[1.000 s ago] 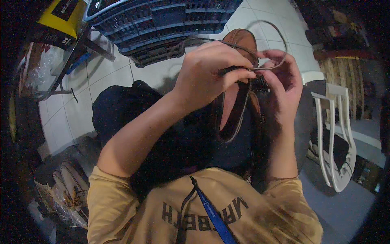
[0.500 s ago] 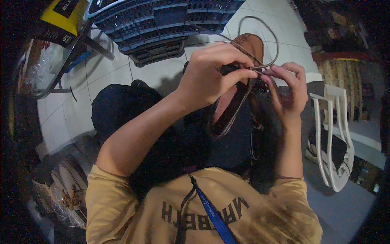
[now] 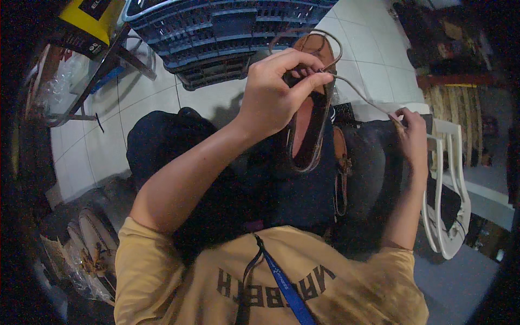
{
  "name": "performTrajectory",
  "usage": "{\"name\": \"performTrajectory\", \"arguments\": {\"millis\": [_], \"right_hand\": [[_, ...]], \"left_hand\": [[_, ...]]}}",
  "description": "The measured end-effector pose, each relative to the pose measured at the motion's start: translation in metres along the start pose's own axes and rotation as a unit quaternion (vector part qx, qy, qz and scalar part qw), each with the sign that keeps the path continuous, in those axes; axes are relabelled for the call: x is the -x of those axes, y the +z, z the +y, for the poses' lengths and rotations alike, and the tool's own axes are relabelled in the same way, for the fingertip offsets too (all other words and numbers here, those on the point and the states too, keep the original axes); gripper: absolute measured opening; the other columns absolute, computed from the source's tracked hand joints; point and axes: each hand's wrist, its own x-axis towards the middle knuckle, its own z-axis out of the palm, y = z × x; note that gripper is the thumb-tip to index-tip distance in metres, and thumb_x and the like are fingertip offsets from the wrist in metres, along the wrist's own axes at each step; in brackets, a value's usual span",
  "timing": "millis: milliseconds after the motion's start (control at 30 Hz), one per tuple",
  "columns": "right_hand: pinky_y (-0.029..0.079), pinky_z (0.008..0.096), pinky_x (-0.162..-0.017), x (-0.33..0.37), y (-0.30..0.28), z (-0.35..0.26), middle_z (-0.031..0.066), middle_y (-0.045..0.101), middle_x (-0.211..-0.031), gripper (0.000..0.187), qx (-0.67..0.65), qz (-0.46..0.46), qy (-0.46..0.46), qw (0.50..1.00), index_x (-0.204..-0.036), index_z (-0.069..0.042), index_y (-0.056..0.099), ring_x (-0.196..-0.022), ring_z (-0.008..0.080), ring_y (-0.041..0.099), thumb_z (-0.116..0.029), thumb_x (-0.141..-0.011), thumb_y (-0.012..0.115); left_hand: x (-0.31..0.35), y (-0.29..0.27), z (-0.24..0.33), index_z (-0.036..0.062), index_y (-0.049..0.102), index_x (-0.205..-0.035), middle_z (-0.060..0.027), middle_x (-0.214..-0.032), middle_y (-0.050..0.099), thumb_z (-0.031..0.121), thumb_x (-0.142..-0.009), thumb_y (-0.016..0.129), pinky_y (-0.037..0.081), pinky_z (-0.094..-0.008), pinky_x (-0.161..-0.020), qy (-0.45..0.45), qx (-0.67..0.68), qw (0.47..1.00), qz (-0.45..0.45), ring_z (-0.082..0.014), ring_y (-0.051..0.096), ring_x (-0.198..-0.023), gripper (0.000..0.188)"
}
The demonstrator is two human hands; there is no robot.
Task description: Insert and tie laces on a leather boat shoe.
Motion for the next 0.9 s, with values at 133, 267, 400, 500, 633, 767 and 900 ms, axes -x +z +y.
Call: {"name": "performTrajectory", "arguments": {"millis": [133, 267, 400, 500, 633, 767, 900], "right_hand": [[0.047, 0.0452, -0.101, 0.017, -0.014, 0.008, 0.0175, 0.067, -0.12, 0.048, -0.038, 0.024, -0.071, 0.996, -0.128, -0.007, 0.067, -0.118, 0.0379, 0.059, -0.017, -0.083, 0.081], [0.047, 0.0432, -0.107, -0.006, -0.046, -0.084, 0.0128, 0.065, -0.132, 0.06, -0.196, 0.04, -0.156, 0.967, -0.134, -0.009, 0.066, -0.126, 0.0339, 0.058, -0.008, -0.077, 0.082], [0.049, 0.0419, -0.104, -0.045, -0.037, -0.121, 0.0058, 0.066, -0.134, 0.045, -0.041, 0.219, -0.393, 0.892, -0.126, -0.013, 0.073, -0.127, 0.0279, 0.06, -0.011, -0.081, 0.072], [0.05, 0.0403, -0.1, -0.069, -0.028, -0.124, 0.0014, 0.069, -0.132, 0.04, 0.021, 0.257, -0.49, 0.833, -0.122, -0.016, 0.076, -0.127, 0.026, 0.061, -0.016, -0.083, 0.066], [0.051, 0.0381, -0.096, -0.093, -0.037, -0.114, -0.0024, 0.073, -0.124, 0.039, 0.082, 0.27, -0.515, 0.809, -0.12, -0.018, 0.077, -0.123, 0.0258, 0.064, -0.02, -0.082, 0.066], [0.052, 0.0379, -0.094, -0.102, -0.051, -0.093, -0.002, 0.074, -0.117, 0.04, 0.124, 0.291, -0.472, 0.823, -0.12, -0.017, 0.077, -0.113, 0.0244, 0.066, -0.016, -0.081, 0.07], [0.053, 0.0378, -0.092, -0.111, -0.066, -0.077, -0.0006, 0.074, -0.114, 0.04, 0.141, 0.296, -0.48, 0.814, -0.119, -0.015, 0.077, -0.105, 0.0228, 0.067, -0.013, -0.08, 0.071]], "left_hand": [[-0.002, 0.006, 0.0, 0.0024, 0.075, -0.096, -0.0049, -0.088, 0.073, 0.013, -0.086, 0.083, 0.052, -0.026, -0.072, 0.01, 0.002, 1.0, -0.018, -0.0119, 0.067, -0.079, 0.017], [0.0, -0.001, 0.001, 0.0027, 0.075, -0.095, -0.0053, -0.088, 0.073, 0.013, -0.084, 0.084, 0.053, -0.0264, -0.074, 0.024, -0.011, 1.0, -0.015, -0.0126, 0.067, -0.079, 0.017], [0.0, 0.006, -0.001, 0.0027, 0.074, -0.095, -0.0061, -0.09, 0.073, 0.011, -0.083, 0.084, 0.053, -0.0272, -0.076, 0.024, -0.012, 1.0, -0.016, -0.0143, 0.068, -0.081, 0.018], [0.001, 0.004, -0.002, 0.0022, 0.074, -0.096, -0.0071, -0.091, 0.074, 0.01, -0.082, 0.085, 0.054, -0.0283, -0.077, 0.033, -0.008, 0.999, -0.018, -0.0154, 0.069, -0.082, 0.019], [-0.002, -0.002, 0.0, 0.0012, 0.073, -0.096, -0.0094, -0.093, 0.074, 0.012, -0.083, 0.083, 0.054, -0.0315, -0.079, 0.039, 0.015, 0.999, -0.033, -0.0194, 0.07, -0.085, 0.019], [-0.004, -0.003, 0.007, 0.0007, 0.073, -0.095, -0.0105, -0.092, 0.074, 0.015, -0.085, 0.082, 0.054, -0.0322, -0.079, -0.012, 0.03, 0.998, -0.048, -0.0208, 0.071, -0.085, 0.019], [-0.002, -0.005, 0.012, 0.0007, 0.073, -0.094, -0.0105, -0.091, 0.074, 0.014, -0.085, 0.082, 0.054, -0.0321, -0.078, -0.002, 0.015, 0.999, -0.044, -0.0205, 0.071, -0.085, 0.019]]}}
